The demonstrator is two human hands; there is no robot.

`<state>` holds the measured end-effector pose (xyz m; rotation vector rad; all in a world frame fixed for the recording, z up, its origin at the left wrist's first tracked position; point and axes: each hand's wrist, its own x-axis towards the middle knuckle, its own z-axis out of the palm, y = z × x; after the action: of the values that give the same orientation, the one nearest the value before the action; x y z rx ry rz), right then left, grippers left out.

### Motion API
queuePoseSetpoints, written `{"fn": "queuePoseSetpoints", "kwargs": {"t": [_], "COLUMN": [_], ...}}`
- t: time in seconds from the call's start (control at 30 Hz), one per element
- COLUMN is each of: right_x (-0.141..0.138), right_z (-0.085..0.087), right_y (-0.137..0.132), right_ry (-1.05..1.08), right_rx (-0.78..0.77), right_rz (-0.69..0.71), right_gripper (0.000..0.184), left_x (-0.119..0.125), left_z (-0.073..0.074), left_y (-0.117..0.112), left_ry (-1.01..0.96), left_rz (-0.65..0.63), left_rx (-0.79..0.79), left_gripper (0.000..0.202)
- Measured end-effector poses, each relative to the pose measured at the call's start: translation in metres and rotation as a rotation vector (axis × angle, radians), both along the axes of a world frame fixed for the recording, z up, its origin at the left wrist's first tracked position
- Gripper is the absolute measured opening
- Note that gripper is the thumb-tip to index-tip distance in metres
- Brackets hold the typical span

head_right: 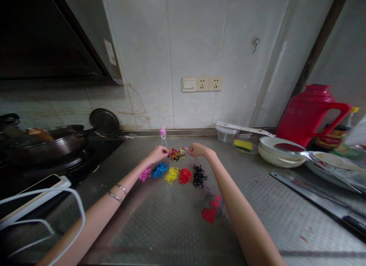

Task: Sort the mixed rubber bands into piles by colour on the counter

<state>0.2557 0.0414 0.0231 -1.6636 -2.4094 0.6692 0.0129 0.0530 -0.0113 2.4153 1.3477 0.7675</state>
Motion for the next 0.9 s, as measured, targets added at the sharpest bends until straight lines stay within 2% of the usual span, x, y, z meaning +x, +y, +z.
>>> {"fn": "queuePoseSetpoints", "kwargs": {"t": [0.07, 0.13, 0.3, 0.5, 0.7, 0.9], "right_x": [-0.009, -0.018, -0.028, -0.03, -0.031, -0.03], "right_z": [-0.005, -0.011, -0.031, -0.048, -0.056, -0.056], "right_y": [0.001, 0.002, 0.005, 0.009, 0.011, 0.008], "right_ry": [-0.009, 0.003, -0.003, 0.013, 0.06, 0.12], "right_rx": [0.149, 0.234, 0.274, 0.345, 0.402, 0.417], "right_rz": [0.051, 0.09, 0.074, 0.06, 0.068, 0.063], "right_gripper": [0.028, 0.03, 0.034, 0.026, 0.027, 0.028], "left_x": [-0.008, -0.02, -0.061, -0.098, -0.108, -0.11], "left_z": [0.007, 0.013, 0.021, 0.024, 0.018, 0.018], "left_y": [-0.005, -0.013, -0.034, -0.049, -0.048, -0.048], "left_ry": [-0.007, 0.005, 0.067, 0.141, 0.172, 0.137], "left_rz": [-0.014, -0.024, 0.008, 0.02, 0.009, -0.021], "left_rx": [0.018, 0.014, -0.048, -0.162, -0.255, -0.277], "left_gripper": [0.021, 0.02, 0.022, 0.023, 0.024, 0.025]}}
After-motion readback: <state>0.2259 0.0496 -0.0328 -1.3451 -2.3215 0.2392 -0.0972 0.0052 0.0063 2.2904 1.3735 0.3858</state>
